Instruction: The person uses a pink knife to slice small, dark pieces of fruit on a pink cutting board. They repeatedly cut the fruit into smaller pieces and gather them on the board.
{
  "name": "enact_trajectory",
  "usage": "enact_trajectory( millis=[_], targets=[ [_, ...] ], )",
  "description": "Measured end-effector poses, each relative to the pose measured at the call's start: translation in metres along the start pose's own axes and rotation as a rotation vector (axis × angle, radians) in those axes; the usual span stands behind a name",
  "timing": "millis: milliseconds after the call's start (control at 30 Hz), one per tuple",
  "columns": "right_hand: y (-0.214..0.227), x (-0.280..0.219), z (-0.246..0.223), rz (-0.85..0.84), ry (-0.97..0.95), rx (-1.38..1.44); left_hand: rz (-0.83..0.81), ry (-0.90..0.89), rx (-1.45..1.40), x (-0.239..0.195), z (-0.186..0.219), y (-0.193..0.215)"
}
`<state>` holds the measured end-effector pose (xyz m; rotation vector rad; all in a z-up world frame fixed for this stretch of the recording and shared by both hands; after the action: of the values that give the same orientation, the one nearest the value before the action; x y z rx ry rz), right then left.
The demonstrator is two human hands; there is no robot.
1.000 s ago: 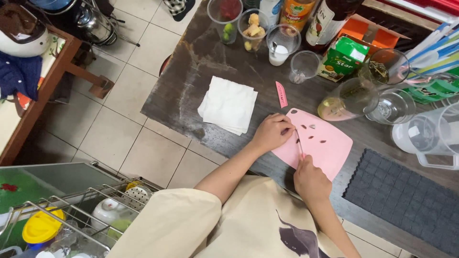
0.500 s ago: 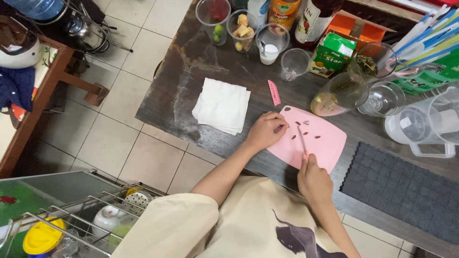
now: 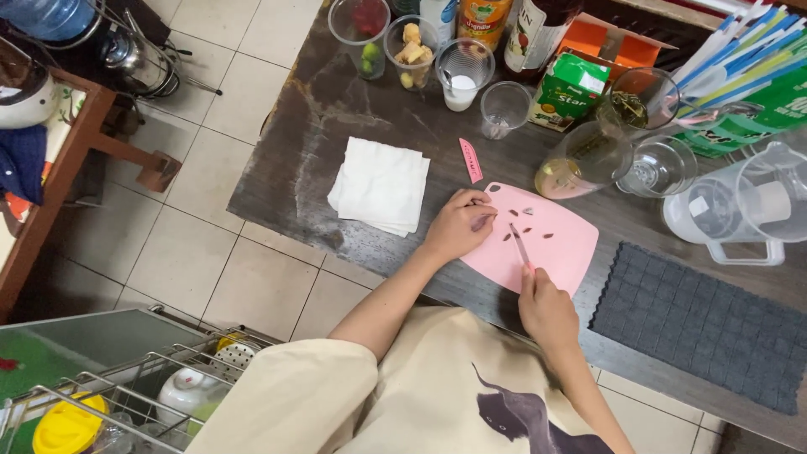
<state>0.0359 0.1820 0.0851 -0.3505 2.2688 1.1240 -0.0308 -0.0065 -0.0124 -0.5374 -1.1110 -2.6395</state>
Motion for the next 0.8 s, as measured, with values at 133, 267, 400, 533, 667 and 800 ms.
enact_trajectory(
  millis=[133, 267, 400, 533, 667, 800],
  targets=[
    [-0.024, 0.035, 0.04, -0.055, -0.038, 0.258, -0.007, 0.002, 0.01, 0.001, 0.002, 0.003],
    [-0.033, 0.034, 0.051, -0.215, -0.195, 0.808, -0.01, 0.021, 0.002, 0.0, 0.003, 0.003],
    [-0.028, 0.023, 0.049, -0.356, -0.339, 1.113, -0.004, 0.014, -0.005, 0.0, 0.001, 0.003],
    [-0.031, 0.026, 0.064, -0.444, -0.343, 1.215, -0.006, 0.01, -0.007, -0.001, -0.003, -0.003],
    [-0.025, 0.016, 0.06, -0.352, -0.28, 1.105, -0.032, 0.007, -0.015, -0.002, -0.006, -0.006],
    [-0.025, 0.026, 0.063, -0.082, -0.096, 0.429, -0.066, -0.006, -0.054, -0.002, -0.008, -0.004]
  ],
)
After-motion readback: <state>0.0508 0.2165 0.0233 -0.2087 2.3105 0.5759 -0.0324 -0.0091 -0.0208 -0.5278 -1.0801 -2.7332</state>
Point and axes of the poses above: each hand's wrist, its own x-axis towards the middle knuckle, its own y-axis out of the back of the hand, z = x × y, the point moved 4 cm from there along x, towards the middle knuckle, and after that the axes turned 14 degrees about x, right-handed, at the moved point
